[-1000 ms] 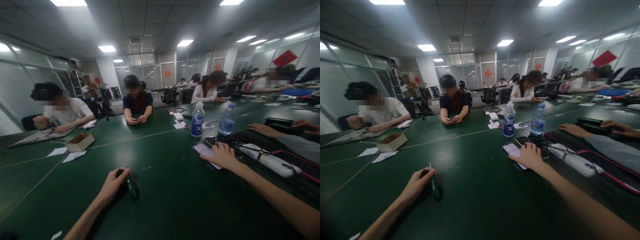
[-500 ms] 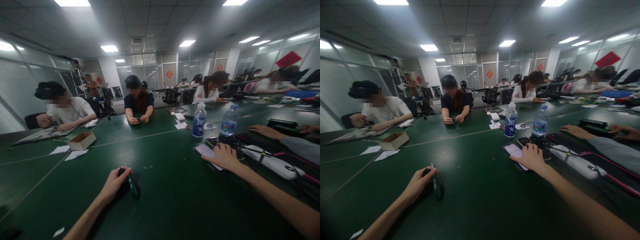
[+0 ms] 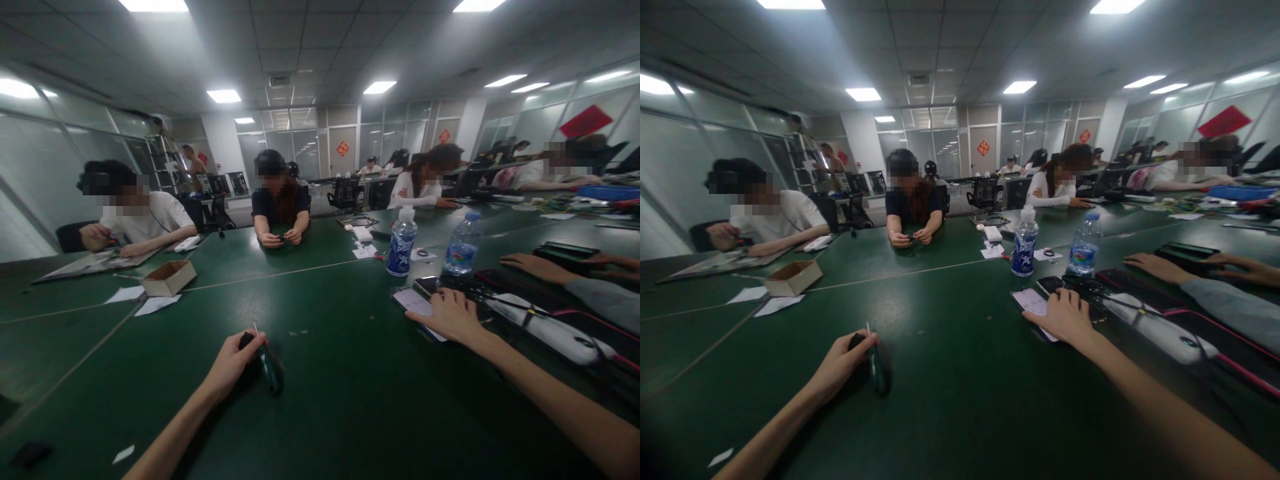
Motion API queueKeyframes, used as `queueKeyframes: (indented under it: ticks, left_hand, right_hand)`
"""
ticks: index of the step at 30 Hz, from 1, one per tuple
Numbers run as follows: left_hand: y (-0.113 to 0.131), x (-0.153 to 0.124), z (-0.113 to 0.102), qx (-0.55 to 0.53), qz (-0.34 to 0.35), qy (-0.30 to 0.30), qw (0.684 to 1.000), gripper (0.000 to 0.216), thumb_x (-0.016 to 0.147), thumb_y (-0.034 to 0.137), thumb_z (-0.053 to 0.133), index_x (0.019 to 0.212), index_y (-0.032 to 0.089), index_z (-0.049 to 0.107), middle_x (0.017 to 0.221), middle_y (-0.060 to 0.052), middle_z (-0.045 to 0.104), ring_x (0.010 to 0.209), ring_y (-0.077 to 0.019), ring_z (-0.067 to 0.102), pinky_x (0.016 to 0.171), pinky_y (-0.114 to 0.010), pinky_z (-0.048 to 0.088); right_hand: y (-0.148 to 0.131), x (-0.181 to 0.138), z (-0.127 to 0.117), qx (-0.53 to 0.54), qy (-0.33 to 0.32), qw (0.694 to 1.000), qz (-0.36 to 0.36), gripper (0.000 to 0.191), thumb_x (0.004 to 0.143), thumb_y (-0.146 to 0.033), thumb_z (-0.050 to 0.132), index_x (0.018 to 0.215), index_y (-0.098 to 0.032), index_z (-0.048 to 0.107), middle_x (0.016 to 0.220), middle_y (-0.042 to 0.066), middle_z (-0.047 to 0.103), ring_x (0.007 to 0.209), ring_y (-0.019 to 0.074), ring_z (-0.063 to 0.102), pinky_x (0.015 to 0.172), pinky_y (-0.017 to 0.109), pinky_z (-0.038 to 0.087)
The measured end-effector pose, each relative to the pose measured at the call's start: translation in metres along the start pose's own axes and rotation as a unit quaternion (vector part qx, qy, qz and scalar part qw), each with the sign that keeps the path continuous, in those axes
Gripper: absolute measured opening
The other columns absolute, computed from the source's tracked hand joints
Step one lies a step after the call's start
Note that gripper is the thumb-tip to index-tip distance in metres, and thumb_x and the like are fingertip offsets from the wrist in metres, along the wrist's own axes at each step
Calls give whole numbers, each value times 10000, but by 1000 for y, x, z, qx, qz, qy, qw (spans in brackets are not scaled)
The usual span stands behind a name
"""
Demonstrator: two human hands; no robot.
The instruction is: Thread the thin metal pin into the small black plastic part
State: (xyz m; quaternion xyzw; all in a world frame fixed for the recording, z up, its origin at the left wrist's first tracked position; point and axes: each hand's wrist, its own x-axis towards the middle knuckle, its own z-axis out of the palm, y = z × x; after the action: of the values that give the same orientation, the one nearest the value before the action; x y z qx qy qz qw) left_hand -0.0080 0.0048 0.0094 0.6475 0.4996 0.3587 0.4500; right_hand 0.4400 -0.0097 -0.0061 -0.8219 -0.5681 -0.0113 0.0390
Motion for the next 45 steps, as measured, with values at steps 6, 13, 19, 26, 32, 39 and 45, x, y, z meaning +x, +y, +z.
queueKeyframes:
  ticks: [6,13,19,26,32,39,45]
  left_hand:
    - [3,-1,1,-1,-1,5,1000,400,751,552,562,744,153,596,654,1,511,600,-153,459,579,-243,349]
    - [-1,-2,-1,-5,12,-6,1000,370,787,514,543,760,149,593,655,13,491,599,-137,440,575,-237,340]
    - [-6,1,-2,7,10,-2,1000,423,772,560,536,761,141,584,643,11,489,594,-143,445,583,-244,345]
    - [-8,-1,-1,-15,17,5,1000,438,780,580,514,771,148,584,653,16,499,609,-140,436,582,-237,325]
    - [-6,-5,0,-12,16,19,1000,530,717,666,522,767,144,591,639,15,509,590,-140,431,578,-243,319]
    - [-5,-3,2,-7,53,5,999,497,728,636,541,712,141,582,588,24,485,584,-143,435,591,-253,330]
    - [-4,-3,4,-6,79,25,997,454,749,601,539,704,150,559,626,19,490,598,-133,435,599,-248,344]
  right_hand:
    - [-4,-3,-8,-10,-17,1000,2,898,710,-722,365,1238,-8,503,1355,257,353,1230,431,308,954,554,293]
    - [-10,-10,-16,-17,-11,1000,6,904,713,-722,367,1221,10,513,1335,262,372,1223,421,314,957,545,278]
    - [-12,-15,-17,-16,22,1000,-2,902,698,-737,374,1194,-1,535,1319,264,395,1224,424,308,957,545,269]
    - [-66,-54,-17,113,57,982,-139,691,768,-633,418,1250,-146,503,1336,154,408,1260,350,298,996,516,278]
    - [-145,-124,-28,229,-42,929,-288,515,804,-540,476,1178,-194,550,1274,105,471,1195,300,381,999,466,312]
    - [-224,-145,-20,279,-55,876,-389,537,779,-571,519,1150,-184,556,1236,106,499,1174,313,396,1019,495,281]
    - [-256,-134,-7,276,-27,878,-391,409,856,-348,443,1195,-129,511,1190,140,545,1150,284,460,1017,445,311]
